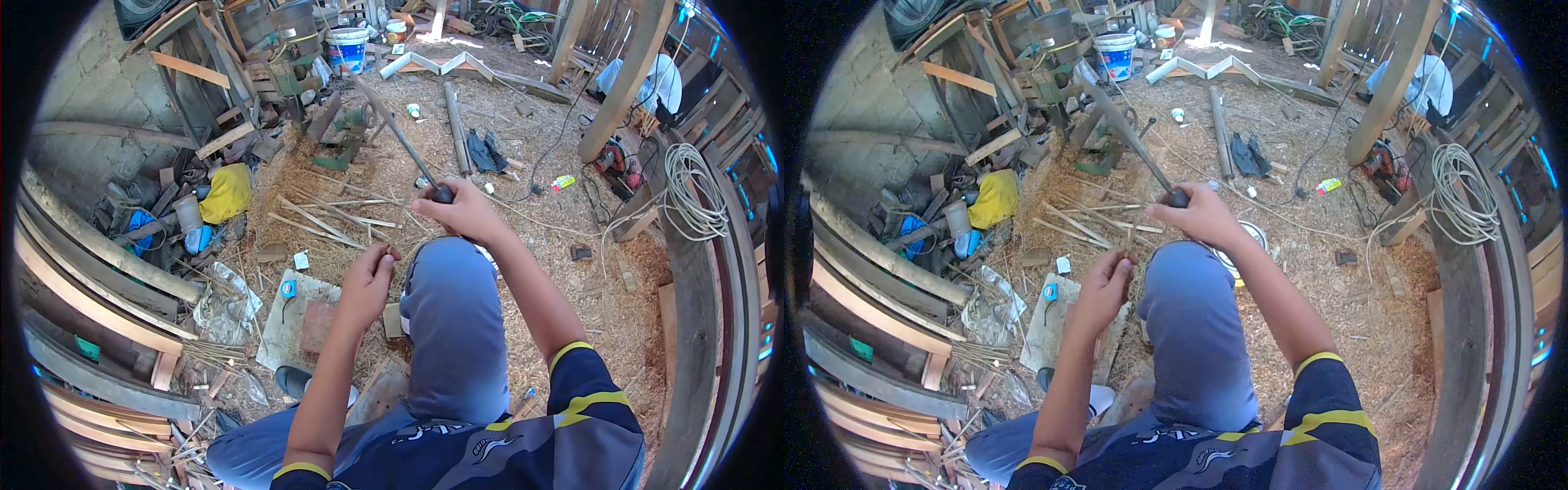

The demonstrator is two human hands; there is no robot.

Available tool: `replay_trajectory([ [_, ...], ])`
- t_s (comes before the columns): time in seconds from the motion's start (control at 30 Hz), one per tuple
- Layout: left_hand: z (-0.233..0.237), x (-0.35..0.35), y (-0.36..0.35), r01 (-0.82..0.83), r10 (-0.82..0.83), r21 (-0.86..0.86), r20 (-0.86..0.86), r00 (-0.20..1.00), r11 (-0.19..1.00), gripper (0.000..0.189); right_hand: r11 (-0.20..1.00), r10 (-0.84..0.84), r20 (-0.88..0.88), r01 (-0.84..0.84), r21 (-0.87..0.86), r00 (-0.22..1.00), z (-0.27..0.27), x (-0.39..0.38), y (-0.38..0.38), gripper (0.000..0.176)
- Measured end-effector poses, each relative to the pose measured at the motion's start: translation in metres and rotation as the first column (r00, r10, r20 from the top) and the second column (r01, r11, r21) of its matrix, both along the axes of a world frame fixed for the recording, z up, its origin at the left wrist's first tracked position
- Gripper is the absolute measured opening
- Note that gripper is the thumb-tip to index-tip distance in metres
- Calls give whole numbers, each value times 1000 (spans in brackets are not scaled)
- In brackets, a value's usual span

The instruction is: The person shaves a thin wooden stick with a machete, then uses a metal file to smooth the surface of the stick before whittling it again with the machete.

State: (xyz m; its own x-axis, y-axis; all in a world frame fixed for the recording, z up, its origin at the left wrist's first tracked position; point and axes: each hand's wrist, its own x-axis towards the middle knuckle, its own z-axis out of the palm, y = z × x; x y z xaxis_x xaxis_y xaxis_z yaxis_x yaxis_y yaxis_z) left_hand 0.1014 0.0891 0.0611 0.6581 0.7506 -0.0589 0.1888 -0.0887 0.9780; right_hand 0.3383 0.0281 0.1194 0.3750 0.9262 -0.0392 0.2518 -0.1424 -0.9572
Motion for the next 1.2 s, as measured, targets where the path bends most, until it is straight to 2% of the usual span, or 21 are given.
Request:
replay_trajectory([
  [0.1, 8, 6, -1, 68, -67, -50, 12, 998, 996, 22, 997, 60, -244, -47, 60, 968, 7, -7, 20, 33],
  [0.13, 6, 8, -2, 78, -75, -81, 48, 996, 994, 24, 996, 69, -224, -54, 72, 972, 7, -8, 26, 22],
  [0.27, 5, -4, -3, 138, -87, -252, 201, 976, 958, 33, 990, 38, -265, 0, 142, 964, 9, -5, 43, 11],
  [0.37, 5, -30, -5, 121, -30, -450, 204, 978, 885, 40, 987, 22, -293, 26, 157, 956, 29, 2, 44, 12],
  [0.4, 7, -35, -9, 84, 3, -481, 176, 984, 873, 34, 986, -11, -311, 61, 152, 950, 30, 5, 46, 12],
  [0.5, -4, -48, -4, 204, -167, -345, 135, 977, 916, 27, 979, -21, -307, 82, 186, 951, 28, 18, 49, 16],
  [0.6, -1, -41, -9, 53, -33, -273, 79, 996, 961, 23, 979, -56, -219, 97, 180, 974, 21, 18, 41, 28],
  [0.73, 4, -32, -10, 3, 2, -127, 42, 999, 992, 24, 971, -92, -155, 123, 205, 984, -7, 22, 12, 46],
  [0.83, 9, -26, -9, 13, -13, -92, 1, 1000, 996, 24, 996, -29, -97, 37, 86, 995, -33, 31, -13, 49],
  [0.87, 7, -23, -7, 27, -27, -103, 5, 1000, 994, 24, 998, -55, 23, 54, 36, 998, -41, 32, -20, 47],
  [0.97, 6, -12, -5, 49, -47, -66, 27, 999, 997, 25, 998, -25, 321, 6, 60, 947, -52, 33, -37, 45],
  [1.0, 6, -8, -5, 52, -51, -43, 36, 998, 998, 25, 1000, -4, 425, 7, -6, 905, -44, 31, -43, 43],
  [1.1, 7, 1, -2, 61, -61, 8, 30, 998, 998, 27, 996, 91, 625, -83, -42, 775, -27, 28, -51, 44],
  [1.13, 11, 4, -3, 49, -50, 15, 40, 998, 999, 27, 990, 98, 632, -138, 15, 769, -32, 31, -49, 44],
  [1.2, 20, 12, -7, 22, -23, 28, 61, 998, 999, 26, 987, 139, 688, -155, -40, 712, -25, 33, -49, 44],
])
